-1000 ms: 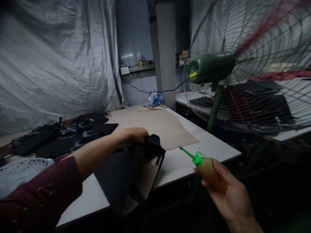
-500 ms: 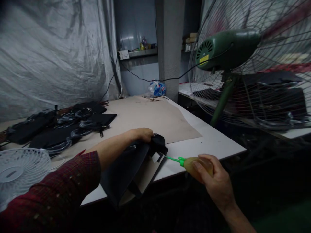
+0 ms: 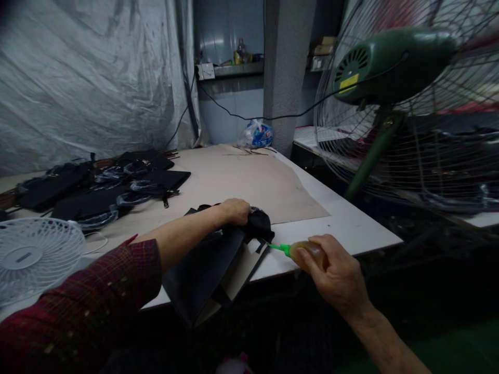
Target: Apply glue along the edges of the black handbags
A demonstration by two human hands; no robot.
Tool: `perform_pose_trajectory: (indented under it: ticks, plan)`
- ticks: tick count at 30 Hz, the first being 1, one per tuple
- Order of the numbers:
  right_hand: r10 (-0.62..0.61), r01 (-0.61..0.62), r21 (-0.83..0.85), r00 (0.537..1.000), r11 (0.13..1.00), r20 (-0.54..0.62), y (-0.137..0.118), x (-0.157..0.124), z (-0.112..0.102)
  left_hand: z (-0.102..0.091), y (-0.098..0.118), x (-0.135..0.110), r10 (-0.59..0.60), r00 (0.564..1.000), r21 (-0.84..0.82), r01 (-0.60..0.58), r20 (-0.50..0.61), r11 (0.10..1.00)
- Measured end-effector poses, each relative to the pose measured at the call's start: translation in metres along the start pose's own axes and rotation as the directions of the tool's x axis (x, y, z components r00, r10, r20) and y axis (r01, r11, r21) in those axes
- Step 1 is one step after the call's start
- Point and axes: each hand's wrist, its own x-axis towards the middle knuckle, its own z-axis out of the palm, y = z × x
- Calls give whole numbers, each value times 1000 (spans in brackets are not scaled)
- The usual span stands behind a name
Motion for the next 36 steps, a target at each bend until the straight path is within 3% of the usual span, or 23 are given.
perform_pose_trajectory:
  ticks: [4,8,12,17,27,31,36]
  plan:
    - [-33,29,64,998,998,61,-4,4,-3,3,3,-1,-20,1000,3,20,-11,1000]
    - [-17,15,65,999,998,30,-4,8,-2,3,3,-4,-22,1000,7,22,-19,1000]
    - [-23,9,126,993,992,113,-3,10,-3,4,3,-6,-9,1000,12,9,-24,1000]
    - [-28,25,89,999,996,36,-2,9,-2,6,2,-4,7,999,11,-7,-32,1000]
    - [-9,-12,156,991,988,135,-10,16,-5,10,0,-4,8,999,3,-8,-40,1000]
    - [-10,-2,128,995,992,97,-12,19,-6,10,1,-4,15,999,8,-14,-41,1000]
    - [-45,20,162,988,987,150,-14,20,-8,10,1,-4,21,999,6,-21,-38,1000]
